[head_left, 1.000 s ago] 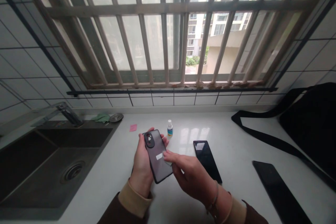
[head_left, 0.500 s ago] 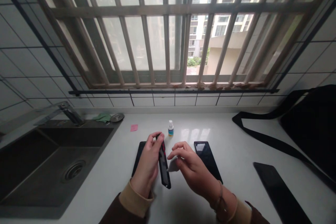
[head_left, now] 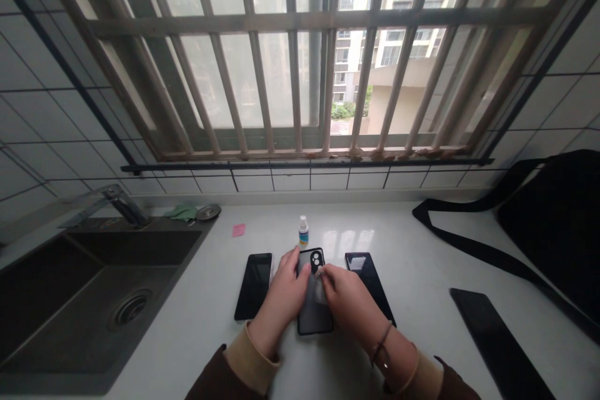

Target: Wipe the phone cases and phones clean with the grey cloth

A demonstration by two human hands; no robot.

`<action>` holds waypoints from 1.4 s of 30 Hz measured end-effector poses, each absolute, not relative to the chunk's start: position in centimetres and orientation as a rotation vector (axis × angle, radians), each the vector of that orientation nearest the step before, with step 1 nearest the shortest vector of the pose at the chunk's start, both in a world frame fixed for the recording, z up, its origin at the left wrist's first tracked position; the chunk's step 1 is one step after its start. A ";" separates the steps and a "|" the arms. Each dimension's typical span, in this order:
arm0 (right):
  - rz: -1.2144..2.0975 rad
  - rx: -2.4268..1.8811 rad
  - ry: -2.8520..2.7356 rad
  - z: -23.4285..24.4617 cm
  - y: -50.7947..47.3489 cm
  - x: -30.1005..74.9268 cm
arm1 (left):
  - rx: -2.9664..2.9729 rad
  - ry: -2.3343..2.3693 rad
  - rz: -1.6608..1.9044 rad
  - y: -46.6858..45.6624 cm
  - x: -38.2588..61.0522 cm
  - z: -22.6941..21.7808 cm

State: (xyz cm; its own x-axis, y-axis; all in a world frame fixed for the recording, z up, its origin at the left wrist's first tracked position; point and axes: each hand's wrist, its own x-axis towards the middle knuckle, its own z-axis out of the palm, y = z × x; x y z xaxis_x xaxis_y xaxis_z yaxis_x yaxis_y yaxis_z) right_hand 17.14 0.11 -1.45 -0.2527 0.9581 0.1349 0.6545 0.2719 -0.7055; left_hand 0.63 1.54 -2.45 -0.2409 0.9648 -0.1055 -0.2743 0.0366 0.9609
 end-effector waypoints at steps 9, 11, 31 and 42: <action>0.659 -1.505 -2.024 -2.6 0.2 17.0 | 1.946 1.572 0.757 0.4 0.9 -2.8; 0.640 -1.502 -2.043 -2.6 0.0 17.0 | 1.967 1.546 0.758 0.4 0.9 -2.8; 1.300 -1.099 -1.279 -1.6 3.7 20.3 | 1.847 1.455 1.098 0.5 1.1 -1.6; 1.576 -0.830 -1.143 -1.5 3.0 19.1 | 0.864 0.980 1.253 0.4 1.5 -0.6</action>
State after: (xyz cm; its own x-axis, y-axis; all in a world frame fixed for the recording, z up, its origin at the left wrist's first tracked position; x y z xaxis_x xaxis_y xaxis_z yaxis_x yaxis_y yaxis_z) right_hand 19.10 2.97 -1.53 -0.2848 0.9584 0.0180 -0.3150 -0.0758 -0.9461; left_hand 1.49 0.41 -0.58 0.0444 0.9921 -0.1173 -0.3529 0.1254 0.9272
